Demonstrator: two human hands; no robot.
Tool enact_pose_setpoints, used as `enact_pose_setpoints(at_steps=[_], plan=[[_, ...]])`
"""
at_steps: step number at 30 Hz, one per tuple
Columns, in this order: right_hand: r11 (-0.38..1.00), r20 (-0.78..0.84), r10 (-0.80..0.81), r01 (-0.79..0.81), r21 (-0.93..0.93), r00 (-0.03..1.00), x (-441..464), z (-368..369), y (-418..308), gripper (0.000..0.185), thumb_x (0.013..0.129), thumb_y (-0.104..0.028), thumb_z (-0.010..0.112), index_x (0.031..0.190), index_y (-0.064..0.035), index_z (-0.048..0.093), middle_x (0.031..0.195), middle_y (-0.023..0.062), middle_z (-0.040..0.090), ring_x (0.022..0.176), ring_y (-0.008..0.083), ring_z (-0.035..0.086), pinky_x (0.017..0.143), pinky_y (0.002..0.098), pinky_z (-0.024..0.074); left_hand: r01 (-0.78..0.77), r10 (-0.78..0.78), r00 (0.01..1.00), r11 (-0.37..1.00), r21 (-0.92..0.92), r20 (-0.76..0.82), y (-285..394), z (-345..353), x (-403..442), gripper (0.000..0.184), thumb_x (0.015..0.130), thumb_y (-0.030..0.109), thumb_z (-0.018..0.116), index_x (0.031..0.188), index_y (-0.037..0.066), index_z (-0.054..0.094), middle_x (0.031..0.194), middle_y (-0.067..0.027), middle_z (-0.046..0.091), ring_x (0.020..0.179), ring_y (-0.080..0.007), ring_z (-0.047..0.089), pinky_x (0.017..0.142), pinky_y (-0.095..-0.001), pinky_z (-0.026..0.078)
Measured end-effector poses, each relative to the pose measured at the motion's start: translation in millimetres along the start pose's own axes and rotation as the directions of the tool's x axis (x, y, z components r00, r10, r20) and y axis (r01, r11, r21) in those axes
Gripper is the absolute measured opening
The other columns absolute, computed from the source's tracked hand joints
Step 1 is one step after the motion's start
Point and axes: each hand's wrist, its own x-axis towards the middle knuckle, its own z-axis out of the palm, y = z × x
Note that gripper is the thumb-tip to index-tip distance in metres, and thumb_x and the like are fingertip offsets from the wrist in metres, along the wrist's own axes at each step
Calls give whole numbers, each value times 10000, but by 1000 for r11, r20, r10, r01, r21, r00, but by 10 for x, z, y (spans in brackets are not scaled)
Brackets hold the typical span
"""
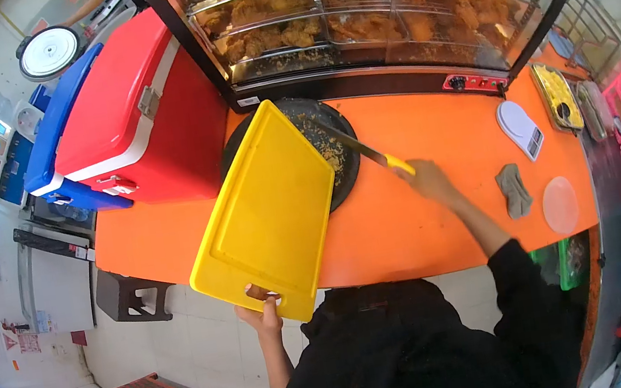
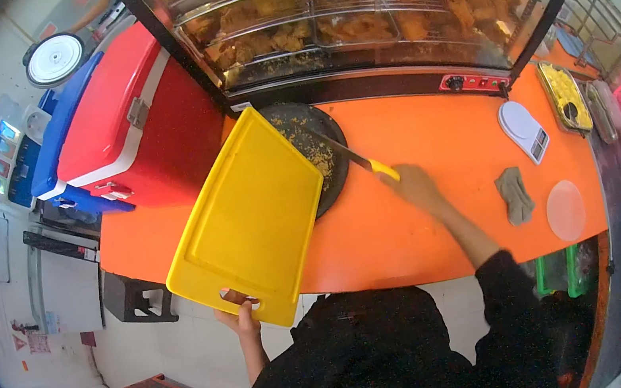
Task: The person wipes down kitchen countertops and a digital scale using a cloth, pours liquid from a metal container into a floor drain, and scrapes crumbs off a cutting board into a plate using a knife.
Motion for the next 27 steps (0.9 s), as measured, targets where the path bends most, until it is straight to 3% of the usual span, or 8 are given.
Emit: enact_pose_setpoints(at_steps=[4,12,19,27], plan=[[934,8,152,-146,327,988,-180,356,27,418,855,-404,502,749,-2,551,595,180,528,541,334,532,510,424,394,-26,27,999,1000,-4,28,-23,-2,45,385,632,-64,459,1015,-33,441,775,-152,565,676,-228,614,566,-313,534],[963,-94,49,-22,268,994,-559,232,-304,375,857,-376,511,811,-5,541,582,181,526,535,347,537,495,410,395,-65,59,993,996,59,99,46,67,74,390,645,-72,444,1034,-54,436,812,-180,579,672,-226,618,588,-313,530],[960,-135,-24,61,272,991,-997,138,-573,319,828,-355,559,854,-39,532,590,176,536,547,351,554,492,410,410,-26,13,994,993,112,112,344,320,220,392,638,-79,429,1031,-75,429,859,-170,579,655,-195,602,528,-266,489],[938,-133,-331,341,59,934,-1355,-44,-698,343,786,-405,593,850,-74,528,658,128,579,575,299,586,509,391,458,-45,39,999,979,197,31,676,646,566,330,643,-35,410,966,-93,439,735,-154,599,500,-142,527,452,-235,435]])
